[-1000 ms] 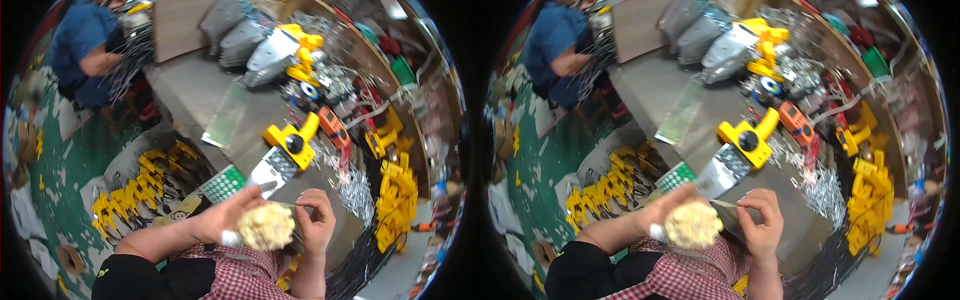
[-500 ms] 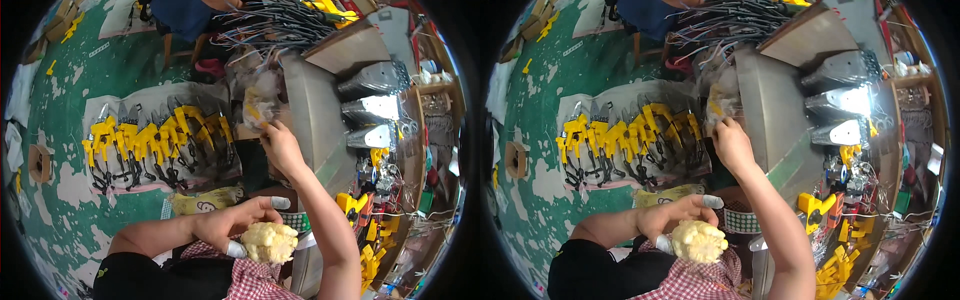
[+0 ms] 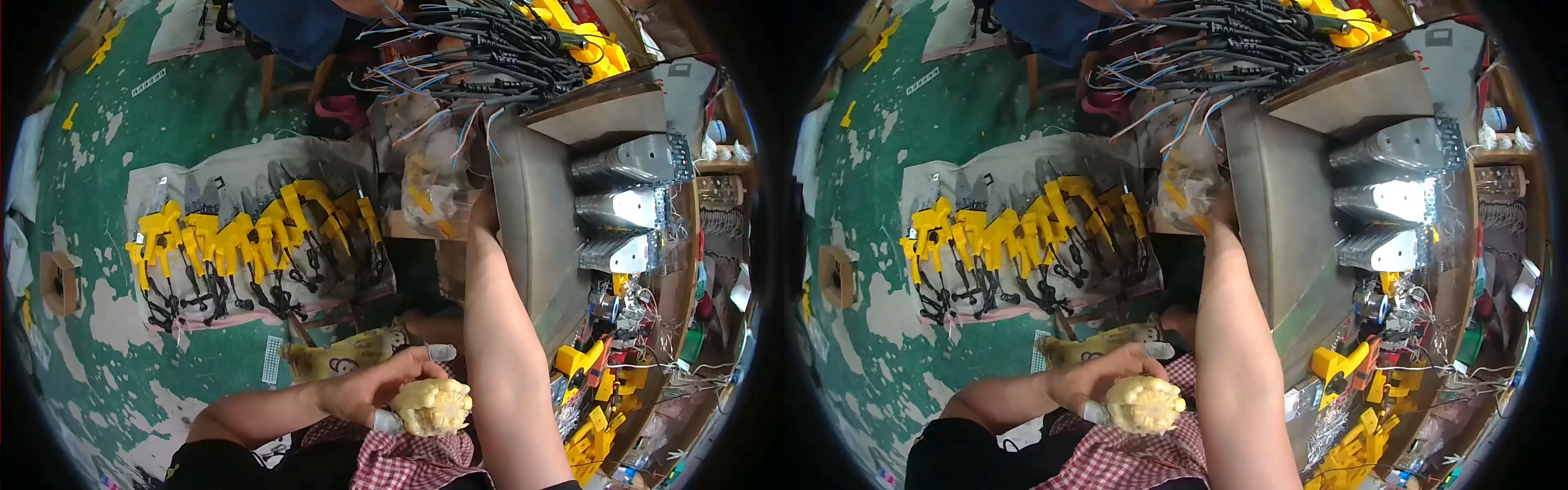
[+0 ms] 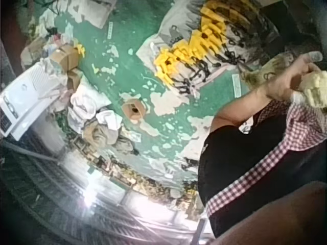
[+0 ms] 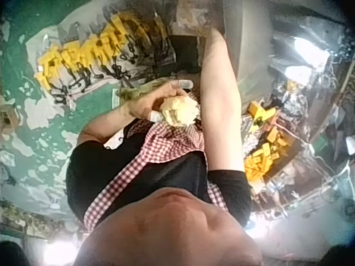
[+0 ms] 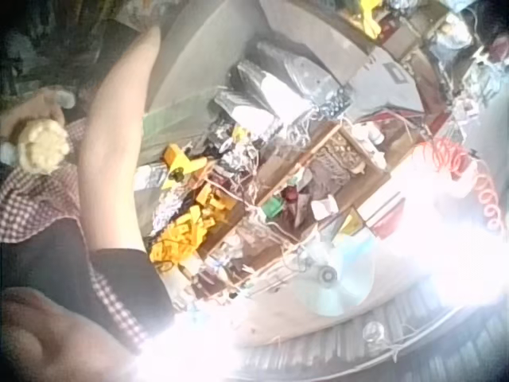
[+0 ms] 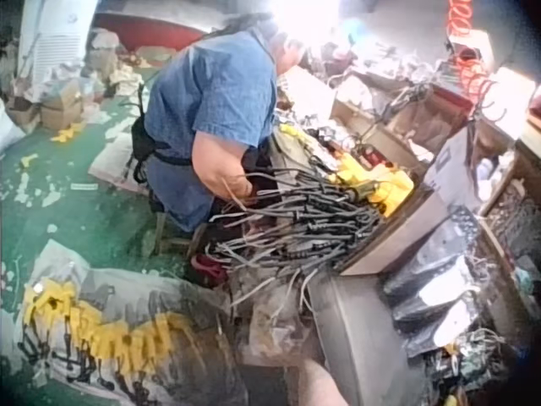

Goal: The person is assembling components for a handheld power tool, using an electric screwdriver to fasten parts.

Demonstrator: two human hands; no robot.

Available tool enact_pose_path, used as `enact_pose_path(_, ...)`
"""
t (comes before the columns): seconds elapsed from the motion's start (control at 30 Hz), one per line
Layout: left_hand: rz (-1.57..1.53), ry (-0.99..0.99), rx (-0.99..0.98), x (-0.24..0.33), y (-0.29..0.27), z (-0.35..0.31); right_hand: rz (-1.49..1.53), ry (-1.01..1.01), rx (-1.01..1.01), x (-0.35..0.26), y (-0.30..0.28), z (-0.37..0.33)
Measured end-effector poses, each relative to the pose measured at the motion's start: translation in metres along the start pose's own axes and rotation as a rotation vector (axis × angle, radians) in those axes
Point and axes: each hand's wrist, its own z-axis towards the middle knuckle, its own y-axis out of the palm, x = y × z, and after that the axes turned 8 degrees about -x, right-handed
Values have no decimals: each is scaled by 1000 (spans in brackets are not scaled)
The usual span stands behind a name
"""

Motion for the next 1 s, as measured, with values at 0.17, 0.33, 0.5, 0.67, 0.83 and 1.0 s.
enact_pose_path(0.17, -83, 7, -14, -1, 0, 7, -116, 149, -13, 19, -6, 9)
enact_pose_path(0.33, -42, -5, -9, 1, -2, 6, -215, 124, -175, 12, -1, -5)
enact_pose_path(0.5, -121, -15, -13, -3, 4, 7, -45, 123, -161, 29, 0, 3)
enact_pose_path(0.67, -136, -16, -29, -2, 4, 5, -141, 89, -79, 30, -1, 0)
enact_pose_path(0.83, -132, 15, -7, -9, -4, -3, 593, 380, -1104, 25, -48, 23)
enact_pose_path(1.0, -206, 42, 13, -8, -5, 3, -985, -458, -416, 89, 22, 24)
